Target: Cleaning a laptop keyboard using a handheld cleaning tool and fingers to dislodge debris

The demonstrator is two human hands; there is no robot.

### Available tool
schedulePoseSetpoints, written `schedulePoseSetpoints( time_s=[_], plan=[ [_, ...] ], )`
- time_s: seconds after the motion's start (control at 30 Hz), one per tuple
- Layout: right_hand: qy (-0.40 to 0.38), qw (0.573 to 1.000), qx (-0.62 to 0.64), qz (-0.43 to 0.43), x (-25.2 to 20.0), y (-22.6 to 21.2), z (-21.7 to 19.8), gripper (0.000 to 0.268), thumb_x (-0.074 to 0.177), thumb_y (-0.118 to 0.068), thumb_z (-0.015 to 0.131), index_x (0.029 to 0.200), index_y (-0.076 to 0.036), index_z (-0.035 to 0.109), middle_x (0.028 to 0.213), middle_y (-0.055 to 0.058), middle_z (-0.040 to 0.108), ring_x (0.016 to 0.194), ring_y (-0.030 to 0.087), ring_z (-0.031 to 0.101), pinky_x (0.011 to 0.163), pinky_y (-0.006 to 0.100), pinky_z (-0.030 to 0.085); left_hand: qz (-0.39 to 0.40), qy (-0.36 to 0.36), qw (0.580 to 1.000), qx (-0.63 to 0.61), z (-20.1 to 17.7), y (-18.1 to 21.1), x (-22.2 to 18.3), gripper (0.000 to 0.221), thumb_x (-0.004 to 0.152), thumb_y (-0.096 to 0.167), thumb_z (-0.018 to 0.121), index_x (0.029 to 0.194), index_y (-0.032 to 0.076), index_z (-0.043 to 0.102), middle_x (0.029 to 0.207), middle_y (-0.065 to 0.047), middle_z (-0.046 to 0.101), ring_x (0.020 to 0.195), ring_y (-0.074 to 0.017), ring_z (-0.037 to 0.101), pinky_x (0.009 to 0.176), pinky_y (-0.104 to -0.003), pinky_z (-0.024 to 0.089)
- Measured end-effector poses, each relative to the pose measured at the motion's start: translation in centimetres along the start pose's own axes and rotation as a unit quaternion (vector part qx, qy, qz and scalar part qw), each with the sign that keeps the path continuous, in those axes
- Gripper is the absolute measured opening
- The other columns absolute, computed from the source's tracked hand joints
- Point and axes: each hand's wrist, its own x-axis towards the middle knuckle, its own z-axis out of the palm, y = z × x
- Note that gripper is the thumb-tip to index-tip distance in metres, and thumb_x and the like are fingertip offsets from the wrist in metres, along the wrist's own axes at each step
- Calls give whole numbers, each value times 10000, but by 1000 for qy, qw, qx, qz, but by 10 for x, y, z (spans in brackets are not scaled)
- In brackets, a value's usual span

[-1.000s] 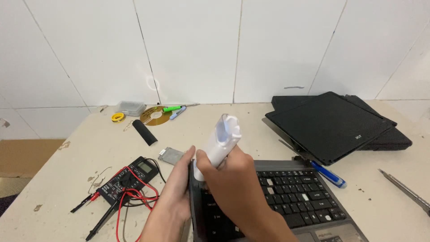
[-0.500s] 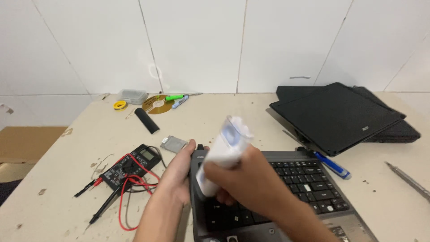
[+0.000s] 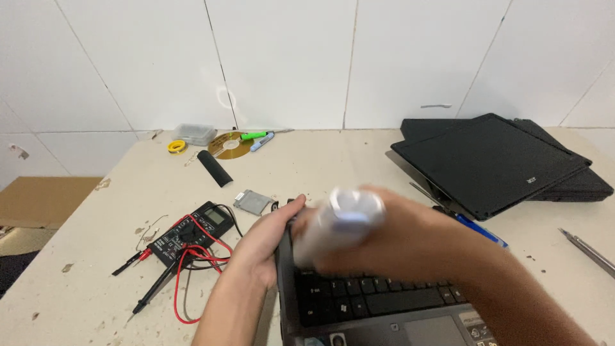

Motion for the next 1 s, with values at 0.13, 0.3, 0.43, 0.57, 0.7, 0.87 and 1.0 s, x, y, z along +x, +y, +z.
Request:
schedulePoseSetpoints(
  time_s=[0.13, 0.3, 0.43, 0.57, 0.7, 0.87, 1.0],
  plan=[
    [111, 988, 35, 97, 17, -9, 8, 277, 737, -110, 734, 1010, -128, 782, 662, 48, 674, 560, 121, 557, 536, 253, 480, 15, 41, 999, -33, 18, 3, -15, 131, 865, 113, 569, 809, 34, 657, 632, -142, 622, 503, -257, 602, 456, -362, 522],
    [-59, 980, 60, 178, 7, -14, -4, 552, 659, 82, 617, 1172, -45, 777, 891, 128, 780, 756, 191, 703, 636, 312, 600, -11, 107, 994, 12, 5, 1, -6, 493, 967, 474, 626, 604, 154, 533, 533, -55, 556, 442, -203, 508, 446, -321, 411],
    [94, 959, -64, 261, 9, -15, 5, 185, 780, -216, 801, 823, -36, 802, 749, 93, 819, 657, 151, 762, 719, 220, 567, 5, 30, 999, -27, 12, 3, -8, 326, 998, 425, 534, 1037, 159, 718, 754, -110, 674, 567, -249, 584, 501, -369, 481],
    [-44, 972, 132, 187, -3, -1, 2, 555, 674, 101, 643, 1210, -7, 735, 792, 205, 759, 632, 240, 698, 572, 331, 604, -23, 107, 994, 8, 5, 5, -7, 442, 971, 467, 621, 730, 97, 629, 594, -100, 633, 438, -220, 557, 408, -344, 440],
    [105, 946, -49, 302, 5, -30, 7, 217, 790, -250, 803, 870, -48, 811, 823, 71, 827, 696, 122, 740, 714, 219, 576, -7, 62, 997, -37, 10, 3, -7, 297, 972, 444, 586, 912, 182, 712, 771, -110, 696, 585, -262, 597, 545, -386, 499],
    [-61, 981, 139, 119, -14, 14, 6, 393, 767, 19, 684, 1155, -40, 701, 812, 149, 731, 621, 186, 673, 567, 308, 590, -12, 88, 996, -7, 6, 4, -8, 353, 977, 446, 598, 814, 141, 665, 693, -57, 655, 557, -225, 589, 519, -363, 485],
    [-15, 979, 157, 126, -16, 20, 3, 492, 684, 88, 726, 1162, -29, 735, 750, 161, 743, 585, 202, 661, 571, 305, 574, -13, 79, 996, -27, 13, 4, -9, 367, 969, 442, 620, 832, 103, 653, 676, -131, 685, 506, -228, 621, 447, -339, 498]
  ],
)
